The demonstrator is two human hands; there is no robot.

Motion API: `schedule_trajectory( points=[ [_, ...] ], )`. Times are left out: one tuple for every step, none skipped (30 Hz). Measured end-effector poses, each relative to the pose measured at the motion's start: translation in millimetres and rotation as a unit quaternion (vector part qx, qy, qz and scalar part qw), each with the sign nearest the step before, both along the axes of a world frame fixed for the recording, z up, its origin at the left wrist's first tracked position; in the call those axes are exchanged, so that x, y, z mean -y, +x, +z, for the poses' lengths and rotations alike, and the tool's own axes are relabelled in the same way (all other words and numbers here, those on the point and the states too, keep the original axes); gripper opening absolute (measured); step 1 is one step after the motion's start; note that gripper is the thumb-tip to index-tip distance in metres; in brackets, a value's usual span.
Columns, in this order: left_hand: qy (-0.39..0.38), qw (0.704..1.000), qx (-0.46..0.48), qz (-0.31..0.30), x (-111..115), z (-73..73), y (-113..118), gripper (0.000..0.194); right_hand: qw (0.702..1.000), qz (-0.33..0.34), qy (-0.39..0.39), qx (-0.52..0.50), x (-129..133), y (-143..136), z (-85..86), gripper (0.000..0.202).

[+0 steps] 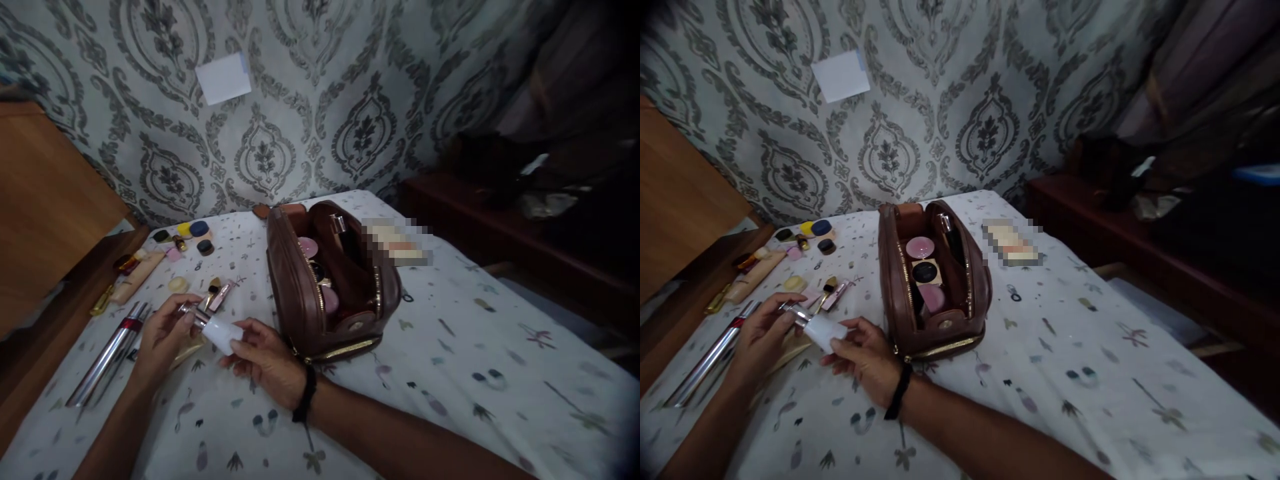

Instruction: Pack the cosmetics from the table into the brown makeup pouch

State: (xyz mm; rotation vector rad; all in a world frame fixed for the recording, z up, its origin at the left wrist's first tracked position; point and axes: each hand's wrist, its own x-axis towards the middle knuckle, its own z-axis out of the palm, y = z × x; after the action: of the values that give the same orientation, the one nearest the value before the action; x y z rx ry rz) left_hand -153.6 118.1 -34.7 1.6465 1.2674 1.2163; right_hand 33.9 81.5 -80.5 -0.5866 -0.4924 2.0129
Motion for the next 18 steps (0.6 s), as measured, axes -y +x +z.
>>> schedule_trajectory(
  points=[
    [-0.013, 1.0, -0.009, 0.006, 0.1, -0.1, -1.0, 0.032, 1.0, -0.001, -0.001, -0.001, -0.1, -0.9, -1.1, 0.061],
    [-0.026, 0.999, -0.017, 0.011, 0.1, -0.2, -2.2, 0.034, 1.0, -0.002, -0.001, -0.003, -0.1, -1.8, -2.3, 0.064],
    [-0.037, 0.999, -0.022, 0.016, 0.0, -0.4, -3.4, 0.035, 1.0, 0.0, -0.001, -0.002, 0.1, -2.7, -3.5, 0.067],
    [-0.046, 0.998, -0.026, 0.021, 0.0, -0.4, -4.5, 0.036, 1.0, 0.002, 0.001, 0.002, 0.5, -3.3, -4.6, 0.069],
    [-0.052, 0.998, -0.028, 0.022, 0.1, -0.1, -5.3, 0.037, 1.0, 0.008, 0.005, 0.009, 0.9, -3.8, -5.6, 0.071],
    [-0.058, 0.998, -0.033, 0.022, 0.3, 0.7, -5.7, 0.037, 1.0, 0.017, 0.012, 0.019, 1.4, -4.0, -6.4, 0.073],
    [-0.064, 0.997, -0.044, 0.02, 0.9, 1.9, -5.5, 0.038, 0.999, 0.029, 0.02, 0.029, 1.8, -4.0, -7.0, 0.073],
    [-0.067, 0.996, -0.058, 0.02, 1.7, 3.7, -4.8, 0.037, 0.998, 0.041, 0.028, 0.039, 2.2, -3.8, -7.5, 0.073],
    [-0.068, 0.995, -0.075, 0.018, 2.8, 5.7, -3.5, 0.036, 0.997, 0.052, 0.034, 0.045, 2.5, -3.5, -7.9, 0.073],
    [-0.068, 0.993, -0.093, 0.014, 4.0, 7.8, -1.8, 0.035, 0.996, 0.061, 0.036, 0.048, 2.7, -3.3, -8.3, 0.074],
    [-0.064, 0.992, -0.108, 0.015, 5.3, 9.6, 0.1, 0.033, 0.996, 0.069, 0.036, 0.048, 2.8, -3.1, -8.7, 0.075],
    [-0.059, 0.991, -0.119, 0.023, 6.6, 10.9, 1.9, 0.031, 0.995, 0.077, 0.034, 0.046, 2.9, -3.2, -9.3, 0.077],
    [-0.053, 0.99, -0.128, 0.036, 7.8, 11.4, 3.3, 0.029, 0.995, 0.083, 0.029, 0.043, 3.0, -3.4, -10.0, 0.079],
    [-0.048, 0.988, -0.134, 0.051, 8.6, 11.0, 4.0, 0.027, 0.995, 0.089, 0.024, 0.038, 3.1, -3.8, -11.0, 0.082],
    [-0.045, 0.987, -0.139, 0.067, 9.0, 9.9, 3.6, 0.026, 0.995, 0.094, 0.019, 0.033, 3.2, -4.4, -12.3, 0.084],
    [-0.043, 0.985, -0.142, 0.086, 9.0, 8.1, 2.2, 0.024, 0.995, 0.098, 0.013, 0.027, 3.2, -5.2, -13.8, 0.086],
    [-0.046, 0.982, -0.154, 0.097, 8.5, 5.8, -0.5, 0.023, 0.994, 0.104, 0.007, 0.021, 3.2, -6.2, -15.6, 0.089],
    [-0.053, 0.979, -0.172, 0.099, 7.5, 3.1, -4.3, 0.023, 0.994, 0.11, 0.0, 0.016, 3.2, -7.3, -17.7, 0.09]
  ],
)
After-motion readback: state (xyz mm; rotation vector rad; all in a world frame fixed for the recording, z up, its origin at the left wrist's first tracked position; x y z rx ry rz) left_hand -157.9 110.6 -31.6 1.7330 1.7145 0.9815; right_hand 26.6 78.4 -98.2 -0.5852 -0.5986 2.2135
